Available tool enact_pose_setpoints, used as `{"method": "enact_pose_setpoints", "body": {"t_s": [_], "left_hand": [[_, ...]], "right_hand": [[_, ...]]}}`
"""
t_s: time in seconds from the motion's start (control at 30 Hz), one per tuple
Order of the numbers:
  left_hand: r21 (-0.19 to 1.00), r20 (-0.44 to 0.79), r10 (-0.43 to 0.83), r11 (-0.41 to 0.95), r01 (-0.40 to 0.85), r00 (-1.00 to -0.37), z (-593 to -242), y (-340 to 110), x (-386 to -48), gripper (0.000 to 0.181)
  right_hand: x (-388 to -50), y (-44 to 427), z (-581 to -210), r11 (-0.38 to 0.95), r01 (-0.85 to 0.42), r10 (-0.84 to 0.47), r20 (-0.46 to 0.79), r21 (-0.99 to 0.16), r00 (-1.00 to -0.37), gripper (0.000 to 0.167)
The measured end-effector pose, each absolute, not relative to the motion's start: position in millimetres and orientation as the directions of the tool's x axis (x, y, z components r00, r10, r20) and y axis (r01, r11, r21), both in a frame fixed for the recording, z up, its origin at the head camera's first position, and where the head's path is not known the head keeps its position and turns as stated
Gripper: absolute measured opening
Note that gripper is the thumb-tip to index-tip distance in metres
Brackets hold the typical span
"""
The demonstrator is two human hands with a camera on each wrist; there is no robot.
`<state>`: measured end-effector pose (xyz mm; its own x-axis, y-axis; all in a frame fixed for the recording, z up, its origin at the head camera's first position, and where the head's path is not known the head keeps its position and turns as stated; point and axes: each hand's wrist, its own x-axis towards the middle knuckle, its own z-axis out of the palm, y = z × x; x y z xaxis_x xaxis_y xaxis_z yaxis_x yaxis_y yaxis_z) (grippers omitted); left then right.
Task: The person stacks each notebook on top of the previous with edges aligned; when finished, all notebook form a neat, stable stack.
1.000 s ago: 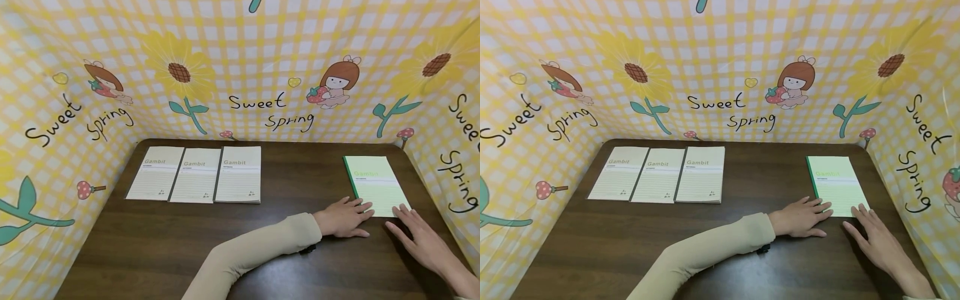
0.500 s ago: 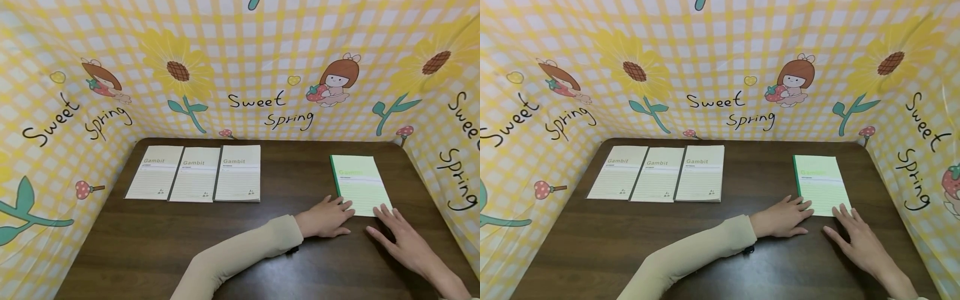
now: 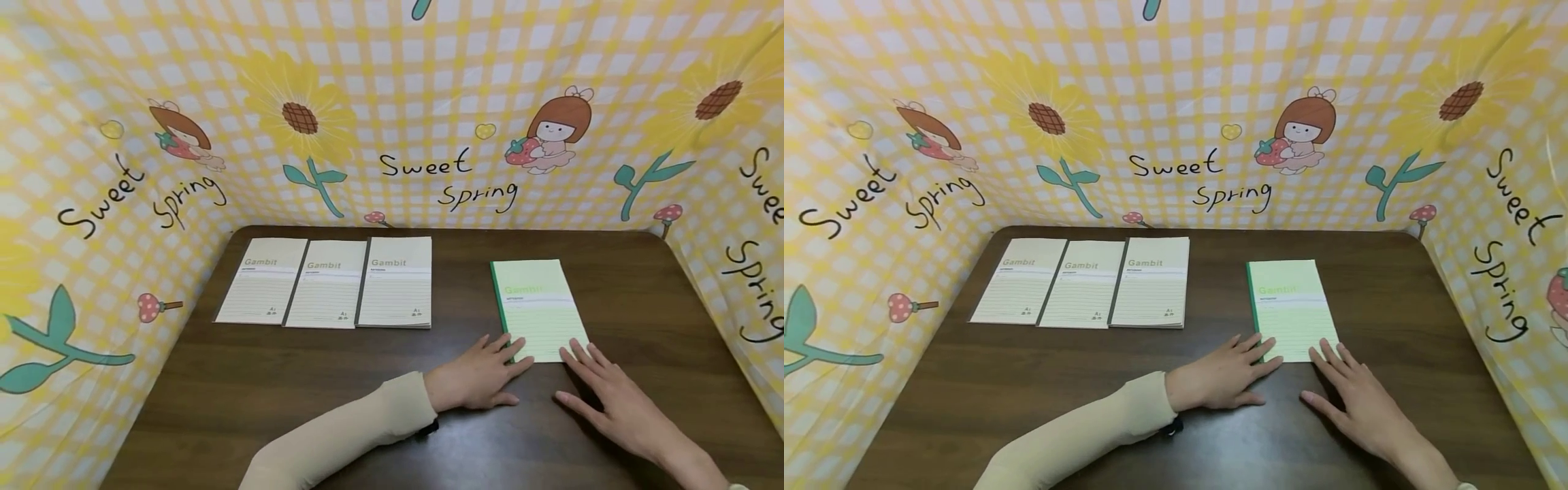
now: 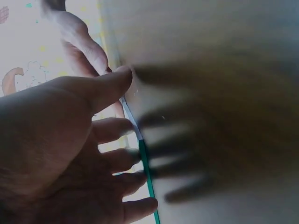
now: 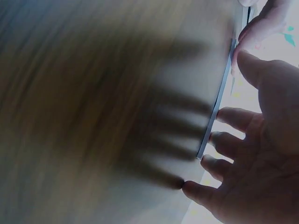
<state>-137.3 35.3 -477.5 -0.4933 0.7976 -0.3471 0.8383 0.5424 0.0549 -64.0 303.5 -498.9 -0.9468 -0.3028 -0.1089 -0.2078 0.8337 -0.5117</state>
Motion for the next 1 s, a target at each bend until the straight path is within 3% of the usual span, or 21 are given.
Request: {"method": "enact_pose_setpoints", "body": {"t_s": [0.5, 0.67, 0.77, 0.9, 1.0], "left_hand": [[0.140, -0.307, 0.812, 0.555, 0.820, -0.497, -480.5, -24.6, -117.1, 0.074], [0.311, -0.242, 0.830, 0.556, 0.771, -0.502, -482.4, -30.3, -122.1, 0.067], [0.490, -0.155, 0.822, 0.545, 0.680, -0.548, -484.4, -32.7, -126.5, 0.065], [0.677, -0.041, 0.730, 0.522, 0.518, -0.682, -487.4, -32.7, -128.5, 0.067], [0.786, -0.029, 0.623, 0.497, 0.367, -0.782, -489.3, -31.0, -127.3, 0.065]], "right_hand": [[-46.6, 262.0, -501.0, 0.818, -0.325, -0.381, -0.025, -0.474, -0.924, 0.072], [-49.0, 259.5, -499.6, 0.794, -0.278, -0.350, -0.032, -0.541, -0.936, 0.066], [-52.1, 261.5, -498.2, 0.779, -0.267, -0.320, 0.007, -0.567, -0.947, 0.064], [-57.5, 265.7, -494.8, 0.734, -0.216, -0.231, 0.062, -0.644, -0.971, 0.065], [-61.5, 268.1, -491.7, 0.656, -0.133, -0.148, 0.046, -0.743, -0.988, 0.064]]}}
